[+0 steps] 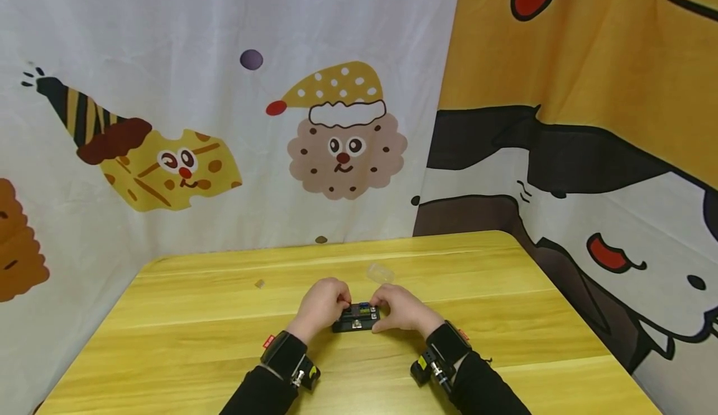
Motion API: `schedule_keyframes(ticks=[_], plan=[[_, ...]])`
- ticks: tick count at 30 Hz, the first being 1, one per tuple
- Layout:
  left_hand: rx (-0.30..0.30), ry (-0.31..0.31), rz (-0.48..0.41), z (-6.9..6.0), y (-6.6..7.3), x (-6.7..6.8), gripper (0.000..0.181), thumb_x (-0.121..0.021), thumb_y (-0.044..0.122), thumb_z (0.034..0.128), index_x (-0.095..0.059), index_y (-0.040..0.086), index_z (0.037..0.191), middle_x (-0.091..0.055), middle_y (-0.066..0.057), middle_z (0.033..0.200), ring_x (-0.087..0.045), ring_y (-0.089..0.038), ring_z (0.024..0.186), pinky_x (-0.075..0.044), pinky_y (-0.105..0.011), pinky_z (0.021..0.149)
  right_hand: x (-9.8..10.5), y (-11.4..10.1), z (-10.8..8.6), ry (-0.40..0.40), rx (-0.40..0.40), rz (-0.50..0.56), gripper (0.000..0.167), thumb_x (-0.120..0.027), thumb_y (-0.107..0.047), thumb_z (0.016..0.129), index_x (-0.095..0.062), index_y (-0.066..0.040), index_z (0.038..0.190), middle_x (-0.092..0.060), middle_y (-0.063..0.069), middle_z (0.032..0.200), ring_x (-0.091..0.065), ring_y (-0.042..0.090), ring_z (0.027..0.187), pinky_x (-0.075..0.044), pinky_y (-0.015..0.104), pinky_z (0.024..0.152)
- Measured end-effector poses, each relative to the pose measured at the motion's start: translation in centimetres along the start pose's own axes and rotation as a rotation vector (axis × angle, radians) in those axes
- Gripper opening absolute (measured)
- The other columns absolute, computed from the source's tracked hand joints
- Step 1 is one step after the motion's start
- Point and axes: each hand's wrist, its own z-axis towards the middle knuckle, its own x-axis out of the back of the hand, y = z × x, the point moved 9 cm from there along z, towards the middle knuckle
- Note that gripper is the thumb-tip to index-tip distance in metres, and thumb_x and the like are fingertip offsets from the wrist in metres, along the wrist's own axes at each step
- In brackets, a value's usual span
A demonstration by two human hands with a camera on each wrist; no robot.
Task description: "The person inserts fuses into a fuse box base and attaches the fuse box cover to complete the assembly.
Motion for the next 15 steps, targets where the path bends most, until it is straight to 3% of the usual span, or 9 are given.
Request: schedule_keyframes(ticks=[8, 15], plan=[[-0.003, 0.0, 0.001, -0.09, 0.4, 0.26, 0.022, -0.079, -0.001, 0.0786, -0.067, 0.014, 0.07, -0.055, 0.006, 0.071, -0.051, -0.01, 0.066, -0.046, -0.03, 0.064, 0.03, -0.04, -0.04, -0.002, -0.012, -0.002, 0.042, -0.091, -0.025, 0.071, -0.068, -0.011, 0.102, -0.06, -0.002, 0.101, -0.059, 0.017, 0.095, -0.048, 0.038, 0.088], [0.028, -0.01, 0.01, -0.01, 0.16, 0.05, 0.024, -0.08, 0.001, 0.0786, -0.066, 0.017, 0.068, -0.054, 0.008, 0.069, -0.049, -0.01, 0.064, -0.045, -0.028, 0.063, 0.12, -0.29, -0.12, -0.001, -0.013, 0.012, 0.042, -0.091, -0.025, 0.07, -0.068, -0.01, 0.102, -0.06, -0.002, 0.101, -0.059, 0.018, 0.095, -0.048, 0.038, 0.089]])
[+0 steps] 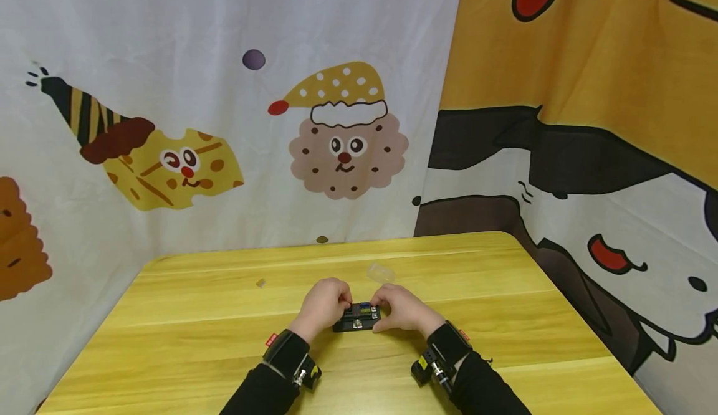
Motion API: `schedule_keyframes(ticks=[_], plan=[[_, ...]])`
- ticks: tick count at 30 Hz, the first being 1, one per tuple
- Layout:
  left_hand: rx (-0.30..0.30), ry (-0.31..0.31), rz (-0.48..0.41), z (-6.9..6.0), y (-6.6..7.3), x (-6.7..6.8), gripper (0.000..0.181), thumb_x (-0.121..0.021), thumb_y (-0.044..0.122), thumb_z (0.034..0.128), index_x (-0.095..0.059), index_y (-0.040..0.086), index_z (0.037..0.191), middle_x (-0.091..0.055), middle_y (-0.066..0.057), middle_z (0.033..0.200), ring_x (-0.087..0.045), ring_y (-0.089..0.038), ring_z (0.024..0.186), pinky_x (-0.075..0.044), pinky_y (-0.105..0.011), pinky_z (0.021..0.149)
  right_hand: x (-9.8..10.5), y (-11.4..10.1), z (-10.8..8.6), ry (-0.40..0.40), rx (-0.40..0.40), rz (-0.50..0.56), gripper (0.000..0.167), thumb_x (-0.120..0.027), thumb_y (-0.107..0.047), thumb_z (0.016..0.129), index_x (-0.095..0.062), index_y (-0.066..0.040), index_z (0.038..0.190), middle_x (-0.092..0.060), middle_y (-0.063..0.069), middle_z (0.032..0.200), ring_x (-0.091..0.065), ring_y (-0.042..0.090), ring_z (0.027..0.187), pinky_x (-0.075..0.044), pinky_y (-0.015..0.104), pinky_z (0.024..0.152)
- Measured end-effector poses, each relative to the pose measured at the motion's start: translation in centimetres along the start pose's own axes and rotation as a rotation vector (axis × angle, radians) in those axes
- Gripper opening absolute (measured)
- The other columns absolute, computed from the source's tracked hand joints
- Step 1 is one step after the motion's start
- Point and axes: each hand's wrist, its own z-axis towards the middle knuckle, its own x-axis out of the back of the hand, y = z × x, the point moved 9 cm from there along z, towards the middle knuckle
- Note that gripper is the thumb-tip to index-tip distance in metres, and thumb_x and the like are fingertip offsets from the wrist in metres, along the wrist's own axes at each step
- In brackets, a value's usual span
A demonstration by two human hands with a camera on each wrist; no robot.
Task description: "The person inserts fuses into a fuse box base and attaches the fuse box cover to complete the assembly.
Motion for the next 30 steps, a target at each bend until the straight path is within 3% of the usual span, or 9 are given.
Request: schedule_keyframes(ticks=[11, 16, 30], plan=[[0.009, 0.008, 0.041, 0.07, -0.07, -0.23, 0.025, -0.08, 0.001, 0.0768, -0.064, 0.018, 0.066, -0.053, 0.008, 0.068, -0.048, -0.01, 0.063, -0.044, -0.028, 0.062, 0.02, -0.11, -0.01, 0.004, 0.015, -0.003, 0.042, -0.091, -0.023, 0.07, -0.068, -0.009, 0.102, -0.06, -0.001, 0.101, -0.059, 0.02, 0.095, -0.048, 0.039, 0.089], [-0.015, 0.021, 0.08, 0.13, 0.25, -0.11, 0.027, -0.08, 0.002, 0.0766, -0.062, 0.018, 0.065, -0.052, 0.008, 0.068, -0.048, -0.01, 0.063, -0.045, -0.028, 0.061, 0.06, -0.05, 0.0, 0.006, 0.018, -0.015, 0.042, -0.091, -0.024, 0.071, -0.068, -0.009, 0.103, -0.06, -0.001, 0.102, -0.059, 0.02, 0.095, -0.048, 0.038, 0.088], [0.0, -0.003, 0.125, 0.3, 0.32, -0.4, 0.027, -0.08, 0.002, 0.0762, -0.062, 0.019, 0.064, -0.051, 0.008, 0.067, -0.049, -0.01, 0.063, -0.045, -0.028, 0.06, -0.03, 0.27, 0.16, 0.005, 0.009, -0.028, 0.041, -0.091, -0.028, 0.07, -0.068, -0.012, 0.101, -0.059, -0.005, 0.1, -0.057, 0.016, 0.092, -0.048, 0.036, 0.087]])
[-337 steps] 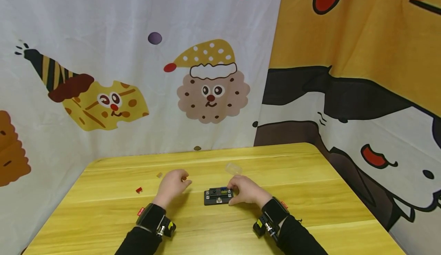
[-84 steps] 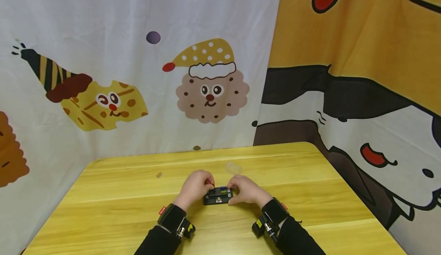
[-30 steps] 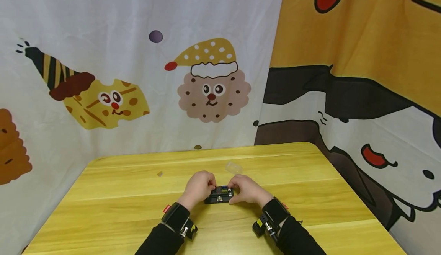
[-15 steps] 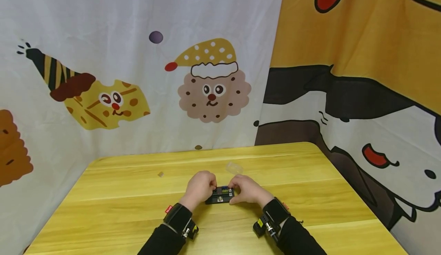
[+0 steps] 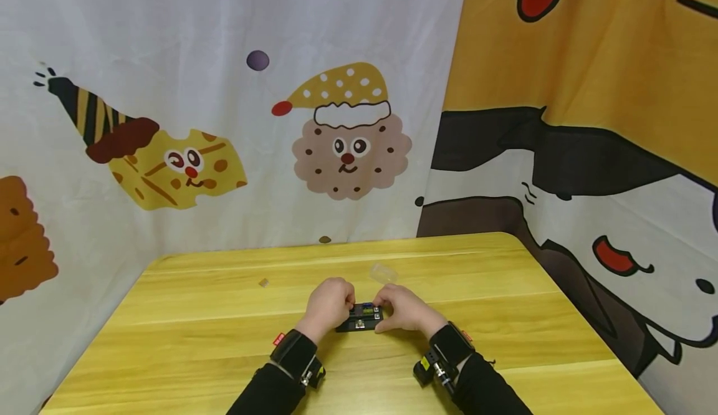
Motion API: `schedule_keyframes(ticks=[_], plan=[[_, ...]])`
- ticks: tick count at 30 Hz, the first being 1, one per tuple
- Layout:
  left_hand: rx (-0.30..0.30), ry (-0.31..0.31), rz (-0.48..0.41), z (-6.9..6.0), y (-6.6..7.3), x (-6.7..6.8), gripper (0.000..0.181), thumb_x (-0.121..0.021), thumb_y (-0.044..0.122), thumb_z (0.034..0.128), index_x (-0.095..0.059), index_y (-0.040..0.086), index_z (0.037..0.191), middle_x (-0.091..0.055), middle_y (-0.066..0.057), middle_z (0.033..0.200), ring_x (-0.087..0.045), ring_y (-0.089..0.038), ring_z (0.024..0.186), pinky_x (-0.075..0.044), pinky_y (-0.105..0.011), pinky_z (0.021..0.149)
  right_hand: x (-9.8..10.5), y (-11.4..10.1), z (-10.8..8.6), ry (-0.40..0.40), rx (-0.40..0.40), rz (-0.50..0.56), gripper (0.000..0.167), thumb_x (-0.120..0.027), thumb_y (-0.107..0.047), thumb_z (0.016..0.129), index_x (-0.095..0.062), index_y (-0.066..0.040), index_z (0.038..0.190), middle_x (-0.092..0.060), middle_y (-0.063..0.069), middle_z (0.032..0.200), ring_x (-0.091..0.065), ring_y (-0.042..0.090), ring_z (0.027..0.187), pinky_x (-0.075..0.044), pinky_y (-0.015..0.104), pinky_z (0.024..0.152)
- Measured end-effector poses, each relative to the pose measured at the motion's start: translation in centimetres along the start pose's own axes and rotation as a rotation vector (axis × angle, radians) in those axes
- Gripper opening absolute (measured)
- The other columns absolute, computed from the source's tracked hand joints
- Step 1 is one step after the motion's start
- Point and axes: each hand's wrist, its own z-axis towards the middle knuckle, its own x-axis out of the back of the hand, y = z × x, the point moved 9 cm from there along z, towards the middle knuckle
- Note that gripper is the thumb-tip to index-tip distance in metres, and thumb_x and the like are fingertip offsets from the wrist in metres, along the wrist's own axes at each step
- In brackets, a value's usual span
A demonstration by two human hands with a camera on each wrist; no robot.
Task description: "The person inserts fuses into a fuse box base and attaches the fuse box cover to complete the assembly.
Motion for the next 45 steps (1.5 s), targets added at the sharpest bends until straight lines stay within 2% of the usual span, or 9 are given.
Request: schedule_keyframes(ticks=[5, 28, 38, 45], plan=[[0.018, -0.007, 0.007, 0.06, -0.09, -0.14, 0.028, -0.079, 0.002, 0.0762, -0.062, 0.02, 0.064, -0.051, 0.009, 0.068, -0.049, -0.009, 0.064, -0.045, -0.027, 0.061, 0.01, -0.11, -0.07, 0.0, 0.001, 0.007, 0.041, -0.091, -0.027, 0.07, -0.068, -0.011, 0.101, -0.059, -0.004, 0.099, -0.057, 0.016, 0.092, -0.048, 0.037, 0.086], [0.007, 0.02, -0.028, -0.43, -0.08, -0.12, 0.023, -0.081, 0.002, 0.0771, -0.065, 0.017, 0.068, -0.049, 0.008, 0.069, -0.048, -0.009, 0.063, -0.045, -0.027, 0.059, -0.08, -0.09, -0.03, -0.013, 0.005, 0.018, 0.041, -0.091, -0.025, 0.07, -0.068, -0.011, 0.101, -0.06, -0.002, 0.1, -0.059, 0.019, 0.093, -0.049, 0.037, 0.087], [0.008, 0.014, -0.062, -0.63, -0.19, -0.08, 0.019, -0.08, 0.005, 0.0802, -0.066, 0.015, 0.072, -0.049, 0.007, 0.071, -0.048, -0.009, 0.065, -0.045, -0.027, 0.061, -0.06, -0.39, -0.17, 0.012, 0.079, 0.013, 0.039, -0.089, -0.024, 0.074, -0.068, -0.008, 0.103, -0.06, -0.001, 0.1, -0.059, 0.017, 0.091, -0.05, 0.038, 0.083], [-0.007, 0.001, -0.087, -0.73, -0.38, -0.23, 0.015, -0.079, 0.005, 0.0812, -0.067, 0.012, 0.077, -0.052, 0.004, 0.074, -0.05, -0.012, 0.068, -0.046, -0.03, 0.064, -0.3, 0.18, 0.11, -0.01, 0.002, 0.015, 0.041, -0.09, -0.025, 0.072, -0.068, -0.011, 0.103, -0.06, -0.003, 0.102, -0.059, 0.018, 0.094, -0.049, 0.038, 0.088]])
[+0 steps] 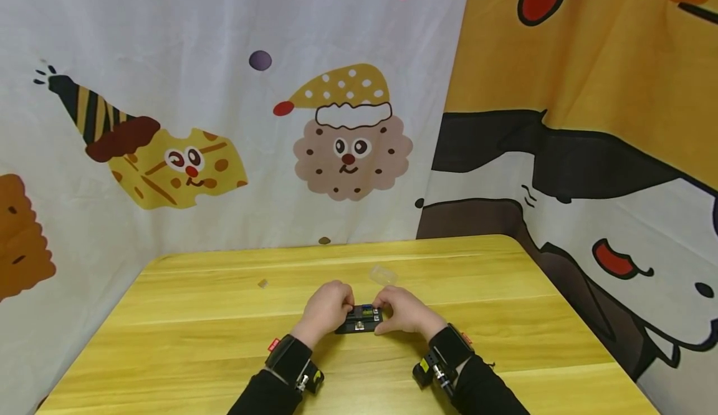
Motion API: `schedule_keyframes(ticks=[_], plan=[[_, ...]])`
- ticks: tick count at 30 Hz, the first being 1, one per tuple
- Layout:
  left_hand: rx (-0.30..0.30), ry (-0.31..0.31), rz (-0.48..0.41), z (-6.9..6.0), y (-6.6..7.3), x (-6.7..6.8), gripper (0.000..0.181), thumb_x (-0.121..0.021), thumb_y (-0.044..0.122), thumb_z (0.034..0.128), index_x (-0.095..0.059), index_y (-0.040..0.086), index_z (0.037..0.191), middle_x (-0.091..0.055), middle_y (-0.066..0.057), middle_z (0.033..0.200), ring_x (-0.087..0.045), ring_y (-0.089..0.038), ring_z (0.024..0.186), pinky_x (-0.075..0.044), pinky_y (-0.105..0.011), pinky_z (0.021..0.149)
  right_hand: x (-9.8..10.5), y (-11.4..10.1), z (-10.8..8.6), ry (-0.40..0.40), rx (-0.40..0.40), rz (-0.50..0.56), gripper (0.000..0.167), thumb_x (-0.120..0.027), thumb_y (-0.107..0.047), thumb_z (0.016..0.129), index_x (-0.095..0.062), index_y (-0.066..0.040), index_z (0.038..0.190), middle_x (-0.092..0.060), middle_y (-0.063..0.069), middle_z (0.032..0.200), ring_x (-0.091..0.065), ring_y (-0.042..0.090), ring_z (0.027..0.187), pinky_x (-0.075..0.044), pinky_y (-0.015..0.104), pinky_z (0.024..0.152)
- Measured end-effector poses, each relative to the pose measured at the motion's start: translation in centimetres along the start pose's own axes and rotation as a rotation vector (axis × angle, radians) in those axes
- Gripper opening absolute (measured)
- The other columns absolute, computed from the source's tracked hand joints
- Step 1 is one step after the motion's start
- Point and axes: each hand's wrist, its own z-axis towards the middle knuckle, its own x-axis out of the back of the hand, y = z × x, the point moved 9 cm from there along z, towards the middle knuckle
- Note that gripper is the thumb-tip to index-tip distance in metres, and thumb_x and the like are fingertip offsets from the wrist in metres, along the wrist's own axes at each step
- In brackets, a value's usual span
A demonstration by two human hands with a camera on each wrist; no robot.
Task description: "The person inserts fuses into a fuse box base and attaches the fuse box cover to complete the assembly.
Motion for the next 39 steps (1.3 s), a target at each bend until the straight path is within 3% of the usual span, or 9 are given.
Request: schedule_keyframes(ticks=[7, 15, 25, 39], plan=[[0.004, 0.008, -0.013, -0.4, -0.7, 0.3, 0.014, -0.079, 0.008, 0.083, -0.071, 0.006, 0.094, -0.055, 0.0, 0.078, -0.05, -0.013, 0.069, -0.046, -0.032, 0.065, 0.0, 0.0, -0.1, -0.01, -0.018, -0.004, 0.041, -0.09, -0.026, 0.072, -0.067, -0.012, 0.103, -0.06, -0.004, 0.101, -0.058, 0.017, 0.095, -0.048, 0.038, 0.089], [0.017, 0.038, -0.044, -0.9, -2.3, 1.4, 0.021, -0.079, 0.007, 0.0817, -0.069, 0.001, 0.099, -0.06, -0.005, 0.084, -0.055, -0.018, 0.075, -0.048, -0.036, 0.067, 0.1, 0.0, -0.1, -0.009, -0.029, -0.006, 0.042, -0.09, -0.026, 0.072, -0.067, -0.012, 0.104, -0.059, -0.004, 0.103, -0.057, 0.018, 0.096, -0.047, 0.039, 0.09], [0.115, 0.048, -0.046, -1.4, -5.3, 2.9, 0.028, -0.079, 0.01, 0.0824, -0.069, -0.002, 0.106, -0.066, -0.012, 0.095, -0.063, -0.026, 0.086, -0.052, -0.041, 0.076, 0.2, -0.2, -0.2, -0.01, -0.025, -0.003, 0.042, -0.09, -0.026, 0.072, -0.068, -0.01, 0.104, -0.06, -0.003, 0.103, -0.058, 0.018, 0.096, -0.047, 0.039, 0.09], [0.201, 0.065, -0.046, -1.7, -9.3, 5.1, 0.031, -0.078, 0.008, 0.0841, -0.067, -0.008, 0.108, -0.067, -0.019, 0.098, -0.065, -0.033, 0.089, -0.052, -0.047, 0.078, 0.0, -0.1, -0.2, -0.011, -0.039, 0.003, 0.042, -0.09, -0.025, 0.073, -0.067, -0.012, 0.105, -0.059, -0.003, 0.104, -0.057, 0.02, 0.097, -0.047, 0.041, 0.091]])
